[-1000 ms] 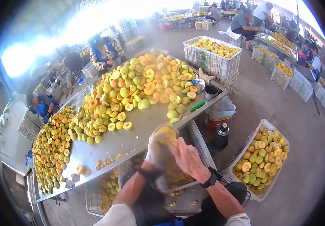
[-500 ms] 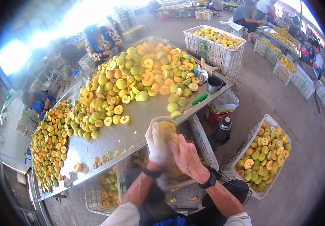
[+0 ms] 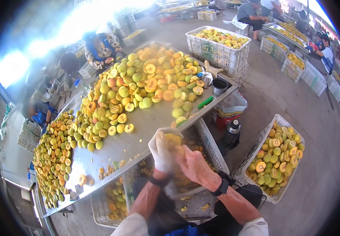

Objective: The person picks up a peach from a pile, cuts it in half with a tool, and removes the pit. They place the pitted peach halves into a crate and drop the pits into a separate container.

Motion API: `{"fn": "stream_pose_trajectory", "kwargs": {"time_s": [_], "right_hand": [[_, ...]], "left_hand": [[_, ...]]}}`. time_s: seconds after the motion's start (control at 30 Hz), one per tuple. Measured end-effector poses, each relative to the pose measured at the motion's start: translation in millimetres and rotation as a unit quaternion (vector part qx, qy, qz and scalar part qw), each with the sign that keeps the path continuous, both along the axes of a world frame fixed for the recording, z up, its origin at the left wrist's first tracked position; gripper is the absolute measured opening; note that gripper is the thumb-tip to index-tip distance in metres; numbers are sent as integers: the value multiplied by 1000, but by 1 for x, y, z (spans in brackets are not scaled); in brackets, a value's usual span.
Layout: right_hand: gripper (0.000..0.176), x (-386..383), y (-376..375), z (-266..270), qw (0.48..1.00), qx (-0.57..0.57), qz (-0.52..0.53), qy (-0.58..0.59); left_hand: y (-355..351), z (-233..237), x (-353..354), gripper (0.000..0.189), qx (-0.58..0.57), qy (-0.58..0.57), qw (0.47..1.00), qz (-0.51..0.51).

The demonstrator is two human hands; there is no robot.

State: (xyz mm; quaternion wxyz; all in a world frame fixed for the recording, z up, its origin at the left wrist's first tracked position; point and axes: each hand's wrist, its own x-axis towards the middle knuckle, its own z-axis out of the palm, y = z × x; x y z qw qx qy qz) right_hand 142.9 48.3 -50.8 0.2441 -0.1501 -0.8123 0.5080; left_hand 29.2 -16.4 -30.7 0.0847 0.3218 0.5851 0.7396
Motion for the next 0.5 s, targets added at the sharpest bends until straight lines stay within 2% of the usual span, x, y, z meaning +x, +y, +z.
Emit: {"fn": "stream_pose_trajectory", "kwargs": {"time_s": [0.1,0.2,0.3,0.37,0.47,0.5], "right_hand": [[34,0,2,-1,999,-21,29,21],[40,5,7,12,991,-101,87,-5],[43,7,12,8,994,-26,101,32],[43,11,17,20,961,-204,147,-113],[43,15,13,25,914,-324,165,-180],[43,16,9,21,927,-299,162,-157]], "left_hand": [[-2,-2,-7,49,-23,22,999,-22],[-9,-1,-13,50,-59,24,996,-67],[-14,5,-23,49,-127,1,981,-147],[-15,13,-28,48,-179,22,967,-179],[-19,16,-23,45,-170,27,969,-175],[-21,13,-22,43,-154,52,972,-167]]}}
